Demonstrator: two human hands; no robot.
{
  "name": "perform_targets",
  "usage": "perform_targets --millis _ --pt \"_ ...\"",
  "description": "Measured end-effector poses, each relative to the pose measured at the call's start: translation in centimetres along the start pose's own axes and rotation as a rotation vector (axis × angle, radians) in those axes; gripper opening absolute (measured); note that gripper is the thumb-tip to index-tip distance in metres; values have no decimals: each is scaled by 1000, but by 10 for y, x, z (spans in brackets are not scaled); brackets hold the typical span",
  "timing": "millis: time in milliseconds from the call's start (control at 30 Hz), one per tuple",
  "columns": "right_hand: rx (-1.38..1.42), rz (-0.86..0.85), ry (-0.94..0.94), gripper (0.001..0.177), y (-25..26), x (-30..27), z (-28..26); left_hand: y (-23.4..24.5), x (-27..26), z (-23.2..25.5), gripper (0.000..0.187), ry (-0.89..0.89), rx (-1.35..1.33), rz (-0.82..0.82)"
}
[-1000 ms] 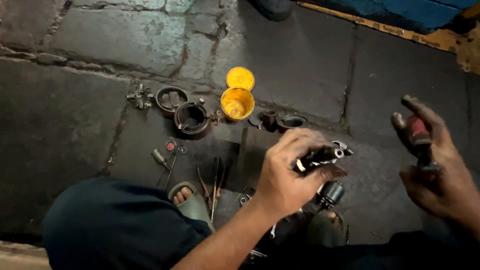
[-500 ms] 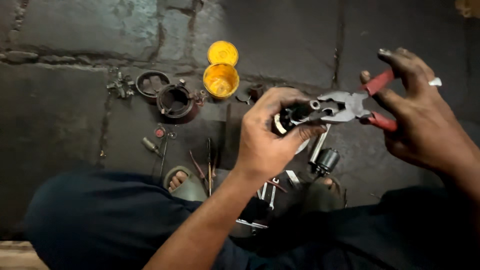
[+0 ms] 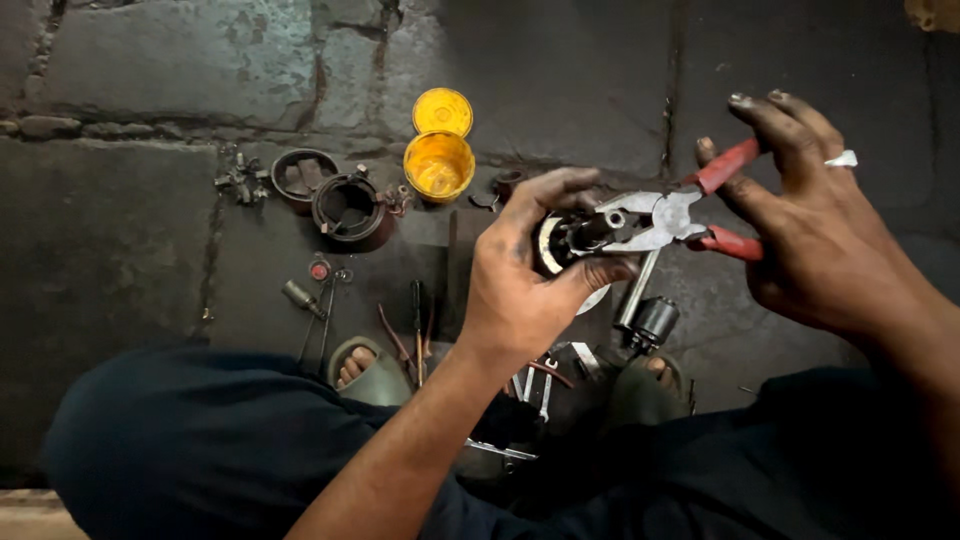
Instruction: The person manipulates a mechanical component on a metal stand, using pliers to remove a small clip and a hammer with a metal rod to tap parts into place on a shaft.
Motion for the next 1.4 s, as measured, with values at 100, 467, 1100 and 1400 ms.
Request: perform_targets --millis 100,467,1100,1400 --pt "0 19 22 77 0 4 -1 1 0 7 55 -63 127 6" --pt "74 77 76 58 2 13 -4 1 1 4 51 -6 86 22" --pt "-108 -22 -2 45 -13 14 5 2 0 5 50 20 119 38" --pt "18 -53 -104 38 -21 24 5 9 5 4 42 -19 91 78"
Point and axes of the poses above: each hand's wrist, its own x-axis towards the middle knuckle, its own y-axis out of the back of the hand, z = x × y, the point moved 9 cm from there along x, towards the middle knuckle, and after that the axes turned 10 degrees about y, right-handed, at the moved point
